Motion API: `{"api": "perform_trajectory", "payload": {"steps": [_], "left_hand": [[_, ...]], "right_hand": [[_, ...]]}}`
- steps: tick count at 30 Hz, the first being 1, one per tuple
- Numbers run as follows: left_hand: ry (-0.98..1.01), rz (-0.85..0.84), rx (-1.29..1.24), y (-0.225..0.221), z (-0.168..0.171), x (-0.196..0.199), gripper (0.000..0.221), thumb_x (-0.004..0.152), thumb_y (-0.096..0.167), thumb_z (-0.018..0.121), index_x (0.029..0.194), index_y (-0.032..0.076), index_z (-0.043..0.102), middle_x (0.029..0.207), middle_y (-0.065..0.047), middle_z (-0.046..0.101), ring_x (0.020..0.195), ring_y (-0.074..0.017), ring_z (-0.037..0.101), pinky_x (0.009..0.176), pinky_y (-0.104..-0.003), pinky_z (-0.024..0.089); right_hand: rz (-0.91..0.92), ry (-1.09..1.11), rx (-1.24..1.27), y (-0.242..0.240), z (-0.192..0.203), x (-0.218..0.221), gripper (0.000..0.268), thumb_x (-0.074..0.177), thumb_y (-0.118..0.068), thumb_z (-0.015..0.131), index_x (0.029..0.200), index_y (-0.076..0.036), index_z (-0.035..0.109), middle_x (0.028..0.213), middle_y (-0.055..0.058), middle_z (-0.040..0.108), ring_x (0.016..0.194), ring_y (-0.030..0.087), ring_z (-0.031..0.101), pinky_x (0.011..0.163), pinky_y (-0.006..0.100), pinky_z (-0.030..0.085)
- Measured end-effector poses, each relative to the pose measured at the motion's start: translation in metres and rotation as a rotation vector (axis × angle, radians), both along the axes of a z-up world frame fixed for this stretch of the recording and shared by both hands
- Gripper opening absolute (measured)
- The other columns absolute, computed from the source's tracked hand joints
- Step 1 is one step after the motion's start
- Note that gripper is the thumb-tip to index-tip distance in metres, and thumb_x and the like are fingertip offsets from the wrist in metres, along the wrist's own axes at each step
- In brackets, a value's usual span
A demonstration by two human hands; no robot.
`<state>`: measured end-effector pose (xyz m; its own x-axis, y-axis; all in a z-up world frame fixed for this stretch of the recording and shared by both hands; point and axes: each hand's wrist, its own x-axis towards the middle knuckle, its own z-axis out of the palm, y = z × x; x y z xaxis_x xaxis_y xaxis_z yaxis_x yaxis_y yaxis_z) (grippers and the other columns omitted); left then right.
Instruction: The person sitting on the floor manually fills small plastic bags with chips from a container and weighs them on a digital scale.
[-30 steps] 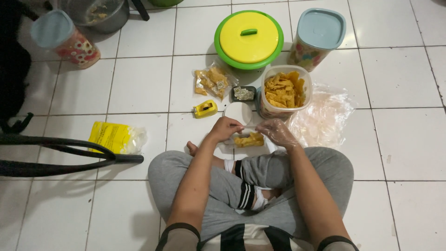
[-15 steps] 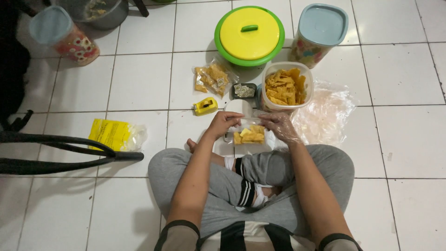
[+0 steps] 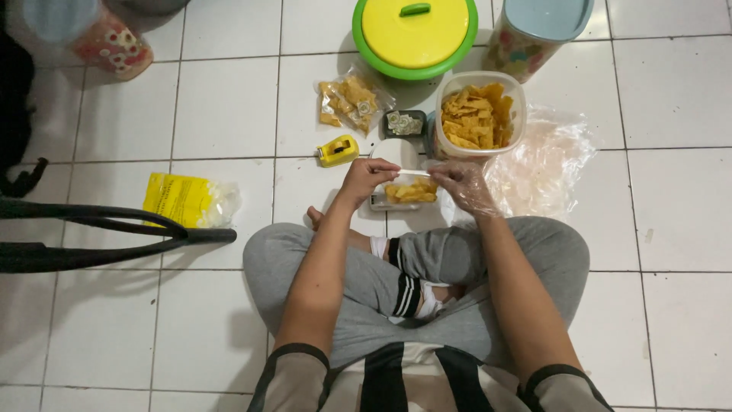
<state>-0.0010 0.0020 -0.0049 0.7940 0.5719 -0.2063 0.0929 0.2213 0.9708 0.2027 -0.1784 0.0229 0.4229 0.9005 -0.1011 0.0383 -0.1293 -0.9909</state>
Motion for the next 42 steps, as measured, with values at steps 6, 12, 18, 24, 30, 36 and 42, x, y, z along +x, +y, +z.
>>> {"api": "perform_trajectory", "payload": {"steps": [6,12,18,24,30,36,42], "left_hand": [[0.052,0.125,0.12,-0.001,0.017,0.002,0.017,0.08,0.008,0.086,0.096,0.014,0.083,0.054,0.009,0.047,0.056,-0.0003,0.041,0.053,-0.014,0.035],[0.075,0.08,0.109,-0.005,0.018,-0.001,0.021,0.077,0.001,0.083,0.096,0.011,0.082,0.053,0.01,0.039,0.054,0.0003,0.05,0.054,-0.013,0.036],[0.209,-0.056,0.205,0.002,0.0,-0.003,0.022,0.08,0.003,0.084,0.1,0.011,0.081,0.08,-0.008,0.077,0.074,-0.0132,0.074,0.068,-0.026,0.056],[0.549,-0.217,0.491,0.016,0.033,-0.017,0.013,0.08,0.017,0.084,0.09,0.026,0.082,0.069,0.005,0.076,0.072,-0.0118,0.074,0.075,-0.026,0.052],[0.547,-0.25,0.56,0.06,0.052,-0.037,0.014,0.077,0.017,0.083,0.089,0.024,0.082,0.073,0.001,0.077,0.076,-0.0189,0.076,0.08,-0.031,0.057],[0.551,0.021,0.474,0.129,0.002,-0.082,0.027,0.079,0.022,0.081,0.106,0.021,0.078,0.076,-0.001,0.075,0.068,-0.016,0.074,0.075,-0.033,0.055],[0.871,0.166,0.314,0.152,-0.074,-0.092,0.03,0.086,0.038,0.069,0.114,0.03,0.075,0.096,-0.002,0.076,0.096,-0.0208,0.076,0.088,-0.038,0.059]], "right_hand": [[-0.076,-0.055,-0.109,0.003,0.017,-0.008,0.029,0.084,-0.009,0.085,0.113,-0.01,0.08,0.09,0.005,0.072,0.085,0.013,0.067,0.083,0.028,0.056],[0.093,-0.413,-0.289,0.006,0.018,-0.021,0.024,0.091,-0.031,0.083,0.101,-0.01,0.081,0.092,0.014,0.078,0.093,0.031,0.075,0.082,0.041,0.058],[0.248,-0.58,-0.336,0.011,0.029,-0.036,0.023,0.092,-0.015,0.074,0.112,-0.005,0.077,0.094,0.017,0.078,0.091,0.036,0.074,0.081,0.049,0.057],[0.283,-0.514,-0.336,0.02,0.039,-0.054,0.014,0.09,-0.02,0.077,0.1,-0.01,0.078,0.091,0.011,0.076,0.085,0.031,0.074,0.077,0.043,0.057],[0.416,-0.389,-0.226,0.064,0.049,-0.08,0.035,0.09,-0.005,0.07,0.122,-0.014,0.061,0.096,0.012,0.07,0.089,0.031,0.071,0.078,0.042,0.058],[0.564,-0.4,-0.017,0.12,0.021,-0.096,0.02,0.086,0.0,0.066,0.104,-0.004,0.074,0.092,0.021,0.07,0.09,0.042,0.069,0.082,0.051,0.052],[0.739,-0.621,-0.28,0.162,-0.006,-0.123,0.028,0.096,-0.014,0.061,0.123,-0.019,0.064,0.1,0.022,0.072,0.103,0.046,0.067,0.092,0.059,0.05]]}}
